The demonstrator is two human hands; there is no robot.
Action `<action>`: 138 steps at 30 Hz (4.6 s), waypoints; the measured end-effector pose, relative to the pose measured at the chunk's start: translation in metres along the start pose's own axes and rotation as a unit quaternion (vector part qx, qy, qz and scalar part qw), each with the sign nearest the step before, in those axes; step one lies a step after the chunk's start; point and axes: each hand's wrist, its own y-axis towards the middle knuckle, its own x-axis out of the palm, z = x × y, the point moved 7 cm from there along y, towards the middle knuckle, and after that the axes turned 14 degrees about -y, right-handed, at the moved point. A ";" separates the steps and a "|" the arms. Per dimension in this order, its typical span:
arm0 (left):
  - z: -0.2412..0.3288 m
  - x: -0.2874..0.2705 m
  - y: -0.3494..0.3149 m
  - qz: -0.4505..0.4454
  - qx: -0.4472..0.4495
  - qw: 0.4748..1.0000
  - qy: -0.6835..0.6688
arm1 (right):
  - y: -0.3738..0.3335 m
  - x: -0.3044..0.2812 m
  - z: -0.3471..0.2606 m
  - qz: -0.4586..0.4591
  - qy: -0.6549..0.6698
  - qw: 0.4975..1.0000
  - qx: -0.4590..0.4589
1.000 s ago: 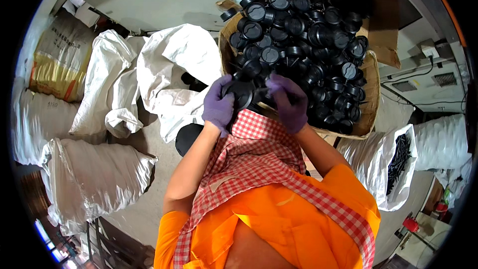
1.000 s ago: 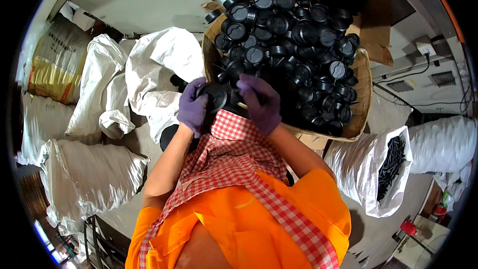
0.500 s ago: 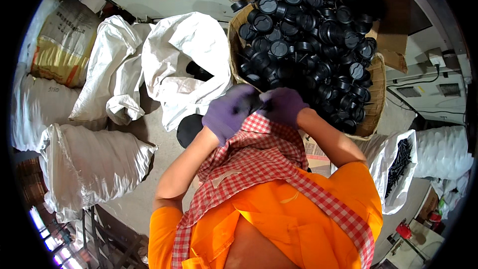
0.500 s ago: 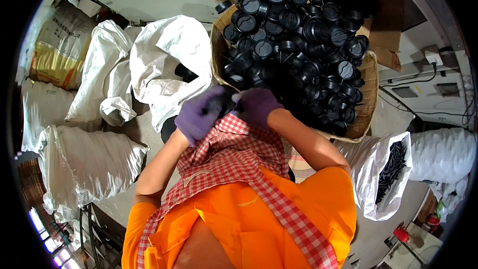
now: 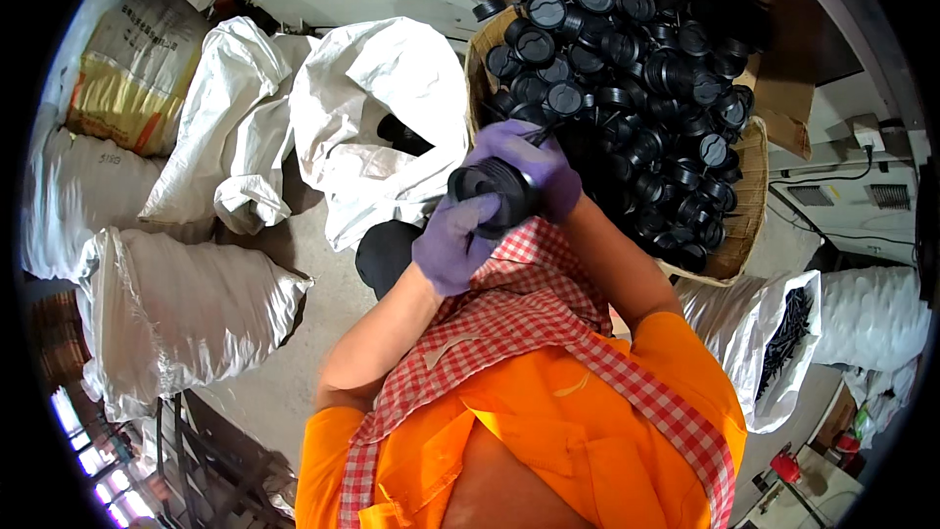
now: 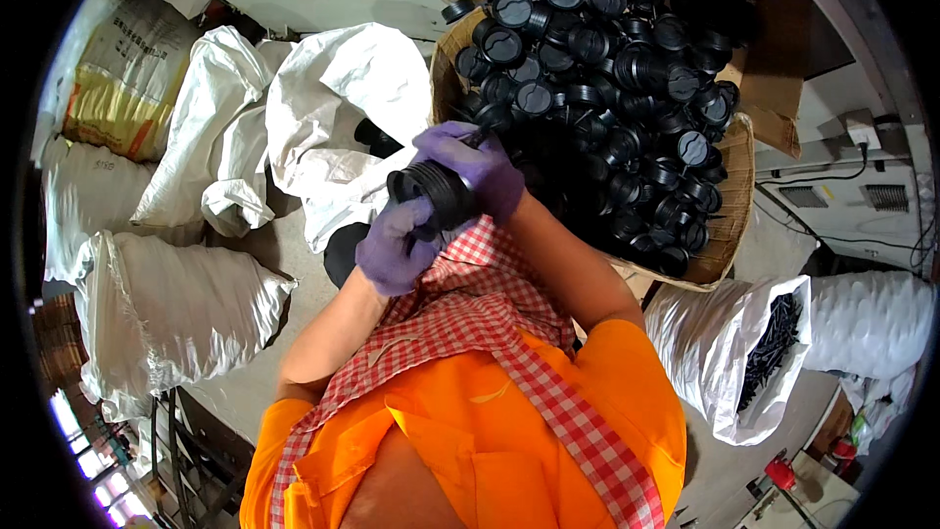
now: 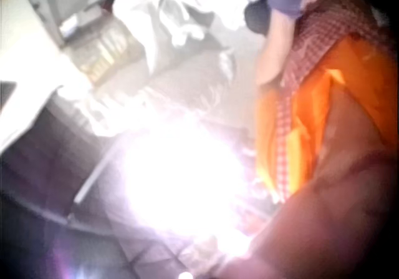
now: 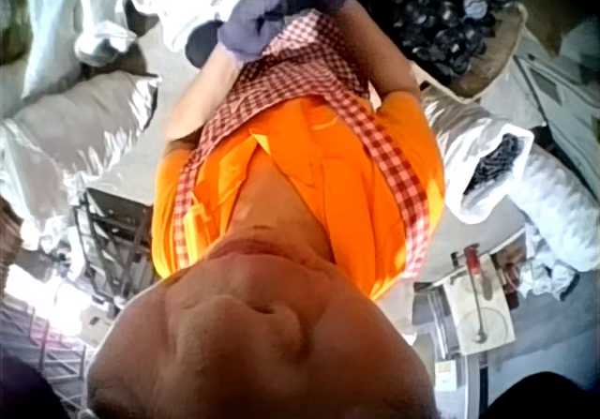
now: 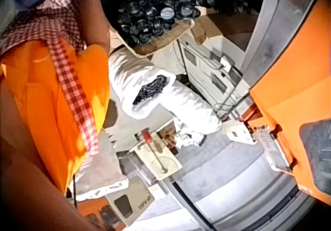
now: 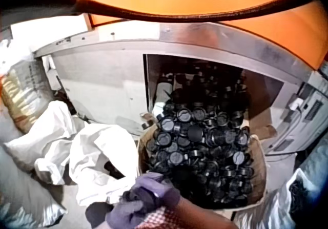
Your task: The person, wearing gloves, puts round black plastic lids into a white bag one by one, then puts the lid on a container and places it into a box.
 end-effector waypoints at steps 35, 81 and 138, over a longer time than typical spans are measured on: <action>-0.039 -0.009 0.031 -0.074 -0.317 0.915 0.240 | -0.061 -0.044 0.010 0.015 -0.110 0.994 -0.012; 0.039 0.017 0.008 -0.164 -0.052 0.942 0.288 | -0.061 -0.006 -0.032 -0.470 0.291 0.791 0.263; -0.148 -0.150 -0.012 -0.185 -0.407 0.639 0.626 | 0.120 -0.049 0.150 -0.150 -0.526 0.837 -0.019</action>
